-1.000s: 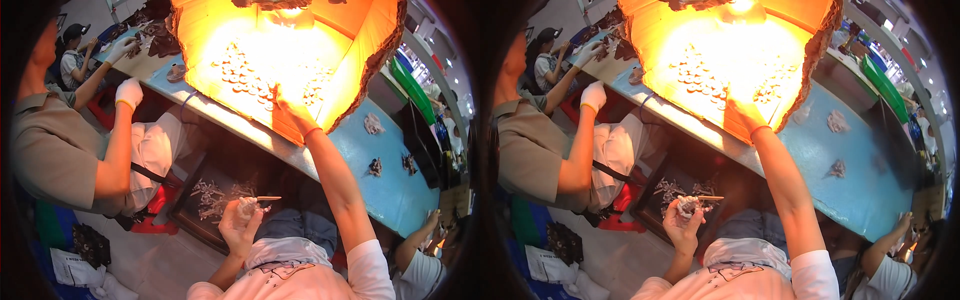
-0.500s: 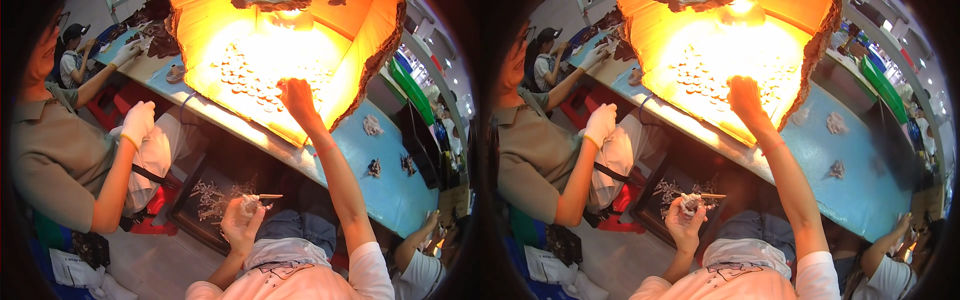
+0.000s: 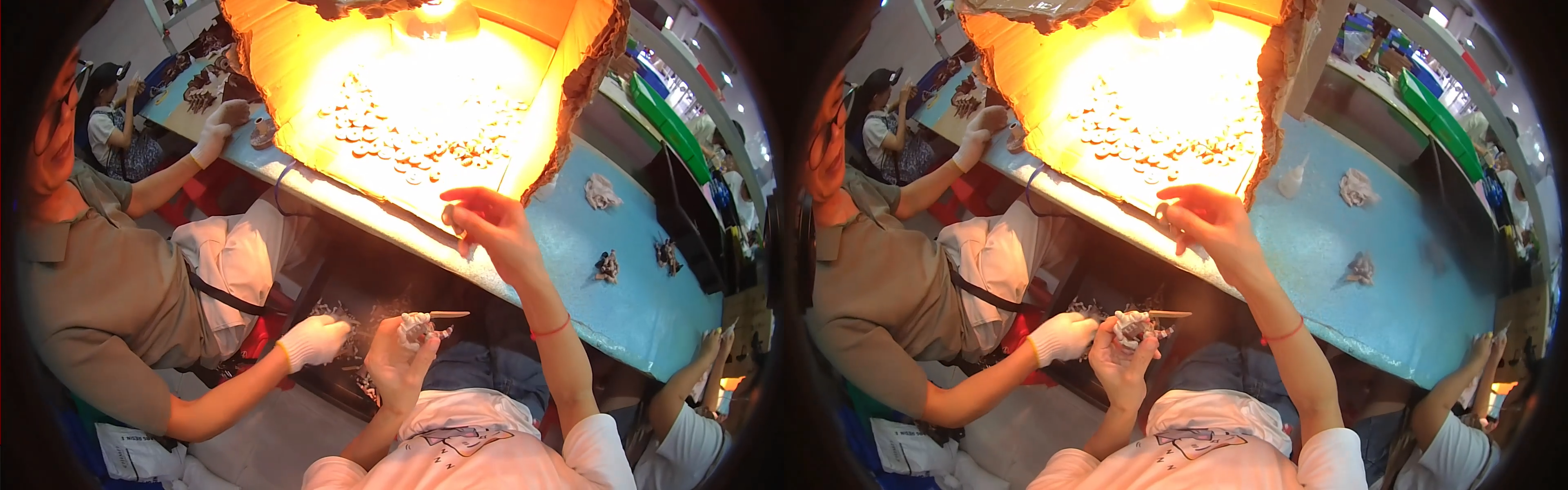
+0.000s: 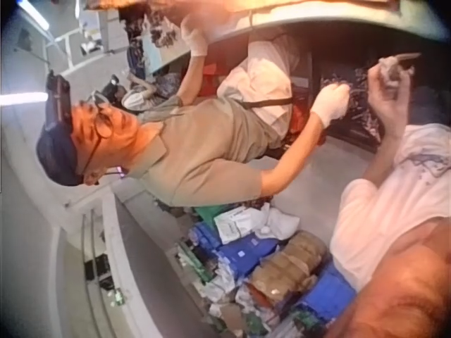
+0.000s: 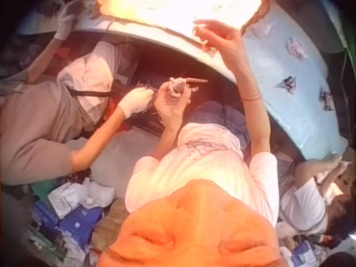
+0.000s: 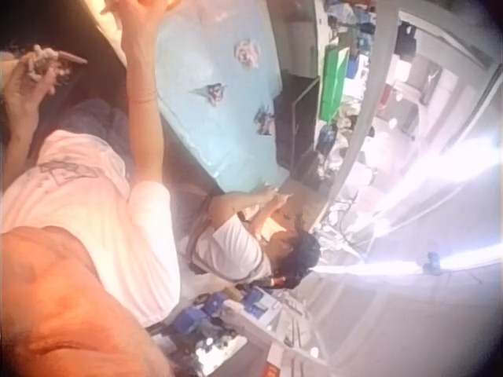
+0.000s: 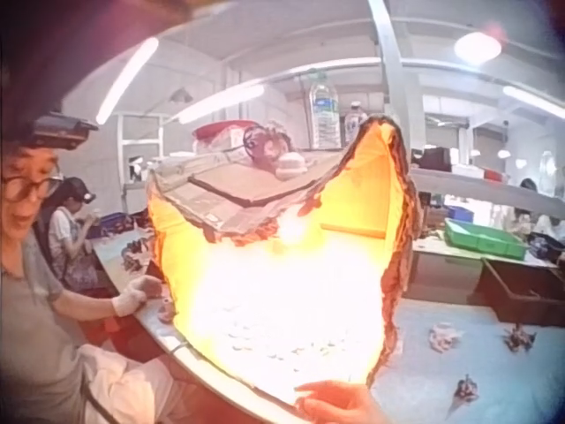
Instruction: The person unloads figurine pieces from a tray onto the table, applies glue with a squeeze bottle, and fits the parts together by hand to assemble figurines.
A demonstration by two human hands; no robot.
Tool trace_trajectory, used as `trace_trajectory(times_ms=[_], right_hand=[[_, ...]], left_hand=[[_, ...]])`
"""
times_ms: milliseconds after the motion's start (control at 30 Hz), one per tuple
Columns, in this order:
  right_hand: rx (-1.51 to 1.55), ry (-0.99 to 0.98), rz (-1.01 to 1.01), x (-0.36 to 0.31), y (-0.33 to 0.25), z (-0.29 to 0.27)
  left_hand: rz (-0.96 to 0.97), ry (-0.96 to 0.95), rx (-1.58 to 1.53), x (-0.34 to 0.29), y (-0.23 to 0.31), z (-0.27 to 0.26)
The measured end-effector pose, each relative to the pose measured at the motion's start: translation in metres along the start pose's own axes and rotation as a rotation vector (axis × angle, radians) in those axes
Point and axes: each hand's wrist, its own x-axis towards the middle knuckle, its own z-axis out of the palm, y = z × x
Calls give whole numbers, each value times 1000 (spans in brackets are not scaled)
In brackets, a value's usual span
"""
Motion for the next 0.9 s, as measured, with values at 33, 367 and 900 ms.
trace_trajectory(times_ms=[33,367,900], right_hand=[[3,9,0,-10,0,-5],[226,45,96,-95,-11,-65],[318,252,75,-132,-14,-106]], left_hand=[[-5,-8,2,1,0,2],[-43,-201,-28,9,-10,46],[192,-370,177,13,-37,111]])
